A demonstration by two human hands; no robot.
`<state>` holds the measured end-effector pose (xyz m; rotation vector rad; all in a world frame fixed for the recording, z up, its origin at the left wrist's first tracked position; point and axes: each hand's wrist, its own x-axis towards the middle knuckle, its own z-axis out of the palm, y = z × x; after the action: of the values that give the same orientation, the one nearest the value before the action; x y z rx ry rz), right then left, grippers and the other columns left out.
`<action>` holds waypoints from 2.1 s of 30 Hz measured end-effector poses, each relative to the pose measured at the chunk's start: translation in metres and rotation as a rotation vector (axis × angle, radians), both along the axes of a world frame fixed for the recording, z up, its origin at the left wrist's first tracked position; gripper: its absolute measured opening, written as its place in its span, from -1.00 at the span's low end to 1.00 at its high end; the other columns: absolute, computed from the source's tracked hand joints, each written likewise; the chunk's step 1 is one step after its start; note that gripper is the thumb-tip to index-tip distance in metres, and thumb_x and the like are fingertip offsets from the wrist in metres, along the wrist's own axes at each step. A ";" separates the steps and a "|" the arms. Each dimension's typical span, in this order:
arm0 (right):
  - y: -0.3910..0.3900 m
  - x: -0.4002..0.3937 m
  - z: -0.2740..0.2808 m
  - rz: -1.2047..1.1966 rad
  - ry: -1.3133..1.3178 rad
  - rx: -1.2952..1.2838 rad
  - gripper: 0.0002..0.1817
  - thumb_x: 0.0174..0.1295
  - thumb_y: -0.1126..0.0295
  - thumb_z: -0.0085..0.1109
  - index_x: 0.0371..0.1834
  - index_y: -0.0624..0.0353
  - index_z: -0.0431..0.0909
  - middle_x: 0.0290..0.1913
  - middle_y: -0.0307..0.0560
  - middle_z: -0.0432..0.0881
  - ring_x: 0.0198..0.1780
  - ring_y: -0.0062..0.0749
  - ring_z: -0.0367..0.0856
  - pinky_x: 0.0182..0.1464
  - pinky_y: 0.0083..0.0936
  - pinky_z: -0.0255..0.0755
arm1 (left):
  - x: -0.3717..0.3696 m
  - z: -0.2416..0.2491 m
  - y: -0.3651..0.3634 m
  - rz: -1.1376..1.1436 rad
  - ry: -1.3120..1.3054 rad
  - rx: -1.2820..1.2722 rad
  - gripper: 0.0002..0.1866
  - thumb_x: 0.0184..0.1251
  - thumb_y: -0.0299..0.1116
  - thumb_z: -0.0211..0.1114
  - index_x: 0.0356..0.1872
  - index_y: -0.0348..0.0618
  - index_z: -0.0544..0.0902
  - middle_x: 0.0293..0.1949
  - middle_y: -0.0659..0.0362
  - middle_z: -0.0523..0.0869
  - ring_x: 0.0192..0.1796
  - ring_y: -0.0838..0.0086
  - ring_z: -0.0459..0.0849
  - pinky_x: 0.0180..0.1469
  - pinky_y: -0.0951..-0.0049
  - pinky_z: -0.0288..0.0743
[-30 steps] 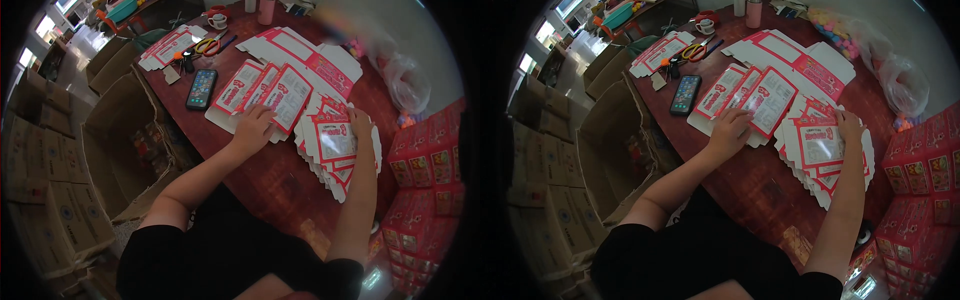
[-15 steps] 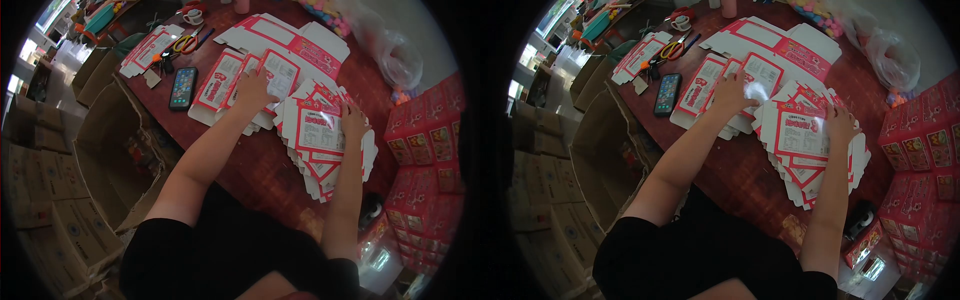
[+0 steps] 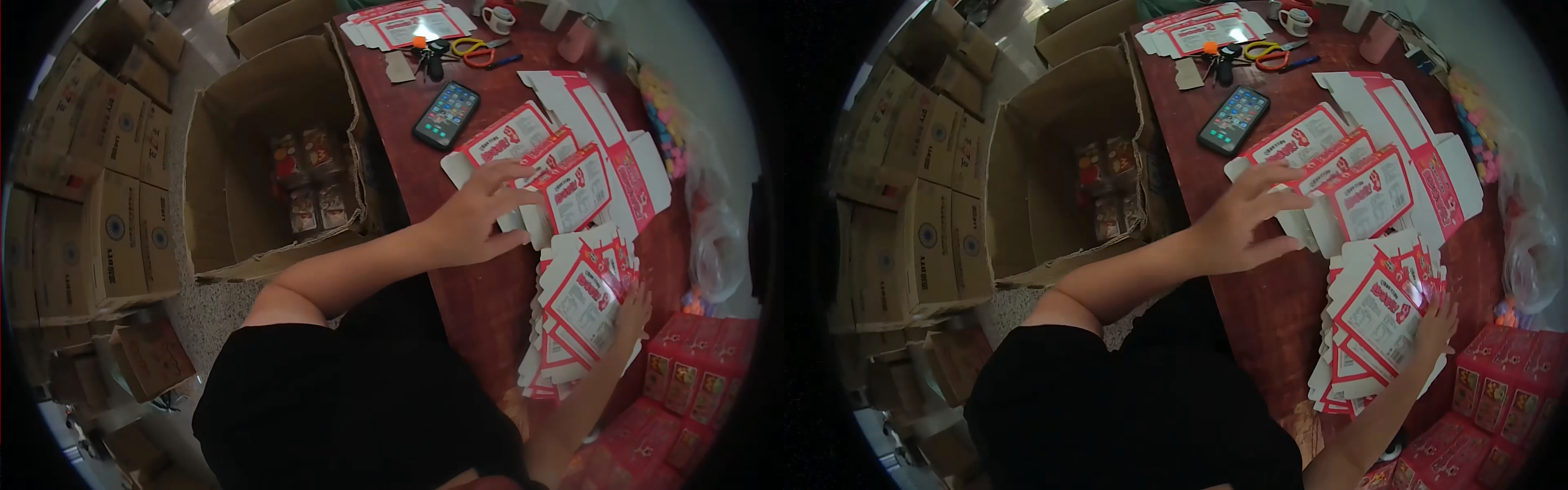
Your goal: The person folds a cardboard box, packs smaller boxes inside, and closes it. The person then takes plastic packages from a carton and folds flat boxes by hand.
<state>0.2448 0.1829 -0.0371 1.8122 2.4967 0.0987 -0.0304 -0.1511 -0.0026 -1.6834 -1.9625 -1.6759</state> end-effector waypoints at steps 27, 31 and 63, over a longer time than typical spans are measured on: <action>-0.292 -0.278 -0.059 1.433 0.064 -0.390 -0.54 -0.14 0.27 0.15 -0.04 -0.23 0.63 0.13 -0.36 0.46 0.25 -0.32 0.26 0.31 -0.14 0.02 | -0.324 -0.581 -0.273 0.993 -2.108 0.497 -0.06 0.04 0.33 0.22 0.33 -0.08 0.21 0.39 -0.03 0.05 0.35 0.08 0.15 0.31 -0.06 0.03; -0.289 -0.273 -0.058 1.439 0.036 -0.408 -0.60 -0.12 0.19 0.17 -0.11 -0.29 0.66 0.12 -0.39 0.44 0.24 -0.33 0.26 0.31 -0.15 0.02 | -0.340 -0.654 -0.289 0.687 -2.106 0.607 -0.12 0.05 0.31 0.23 0.38 0.26 0.15 0.44 0.12 -0.01 0.40 0.13 0.08 0.31 -0.03 0.02; -0.292 -0.281 -0.056 1.446 0.074 -0.372 -0.68 -0.01 0.18 0.16 -0.13 -0.31 0.66 0.20 -0.50 0.45 0.25 -0.43 0.30 0.27 -0.26 0.06 | -0.386 -0.625 -0.259 0.688 -2.033 0.928 -0.17 0.13 0.26 0.08 0.31 -0.12 0.29 0.27 -0.04 0.34 0.32 0.03 0.27 0.34 -0.05 0.14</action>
<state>-0.0367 -0.1089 -0.0934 -0.3149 2.9623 -0.3466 -0.4165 -0.4099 -0.6278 1.4122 -0.7741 -3.0448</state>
